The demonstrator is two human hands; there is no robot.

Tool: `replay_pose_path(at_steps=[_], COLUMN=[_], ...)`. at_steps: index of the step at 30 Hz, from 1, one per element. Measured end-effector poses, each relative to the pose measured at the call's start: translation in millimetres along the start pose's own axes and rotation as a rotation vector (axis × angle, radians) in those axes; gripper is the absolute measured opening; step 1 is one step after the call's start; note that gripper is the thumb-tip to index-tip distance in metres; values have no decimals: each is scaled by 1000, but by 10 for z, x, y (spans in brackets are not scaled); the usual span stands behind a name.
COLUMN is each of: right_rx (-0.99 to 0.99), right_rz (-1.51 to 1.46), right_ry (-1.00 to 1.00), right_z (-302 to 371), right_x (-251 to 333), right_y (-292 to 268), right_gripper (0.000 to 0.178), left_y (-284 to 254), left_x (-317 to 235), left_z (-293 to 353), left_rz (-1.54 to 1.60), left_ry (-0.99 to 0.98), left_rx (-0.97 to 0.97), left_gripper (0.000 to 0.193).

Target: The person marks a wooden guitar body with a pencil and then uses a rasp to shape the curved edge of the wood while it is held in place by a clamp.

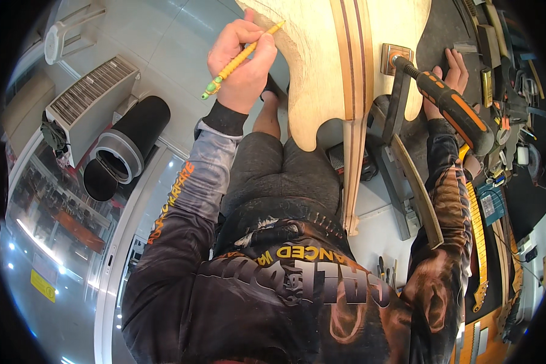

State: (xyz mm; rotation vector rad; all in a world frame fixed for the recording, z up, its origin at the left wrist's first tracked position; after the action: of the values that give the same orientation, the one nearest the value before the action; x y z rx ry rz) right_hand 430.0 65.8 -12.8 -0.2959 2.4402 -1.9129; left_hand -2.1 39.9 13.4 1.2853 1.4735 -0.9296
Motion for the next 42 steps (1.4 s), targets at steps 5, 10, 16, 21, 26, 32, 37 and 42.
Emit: replay_pose_path(at_steps=[5, 10, 16, 21, 26, 32, 37, 42], right_rx=[44, 14, -18, -12, -12, -4, -1, -16], right_rz=[21, 5, -15, -11, -11, -10, -8, -6], right_ry=[7, -16, -30, -29, -36, -47, -40, -38], right_z=[-21, -15, 0, 8, 4, 9, 7, 13], right_x=[82, 63, -36, -48, -29, -69, -51, -44], right_y=[9, -19, 38, 48, 31, 55, 36, 36], right_gripper=[51, 51, 50, 51, 50, 49, 48, 48], left_y=[-82, 55, 14, 20, 53, 34, 116, 93], left_x=[94, -32, -3, -3, -46, -12, -82, -72], left_z=[27, 47, 44, 26, 34, 33, 51, 43], left_rz=[81, -13, 14, 41, -12, 14, -22, -8], left_ry=[-59, 27, -29, -36, 17, -20, 3, -4], left_rx=[-73, 99, 42, 52, 94, 73, 178, 132], left_gripper=[17, 17, 17, 16, 16, 17, 16, 16])
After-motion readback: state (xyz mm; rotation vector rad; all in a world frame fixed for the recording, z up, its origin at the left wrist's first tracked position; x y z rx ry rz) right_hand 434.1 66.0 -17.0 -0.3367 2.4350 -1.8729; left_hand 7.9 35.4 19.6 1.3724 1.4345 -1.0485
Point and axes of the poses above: each hand's wrist, its own z-axis away from the middle knuckle, its own y-axis out of the palm, x = y × z, the point moved 7 cm from there along -z, towards the middle knuckle, and after that the axes turned 11 degrees about z, right-handed, at the moved point
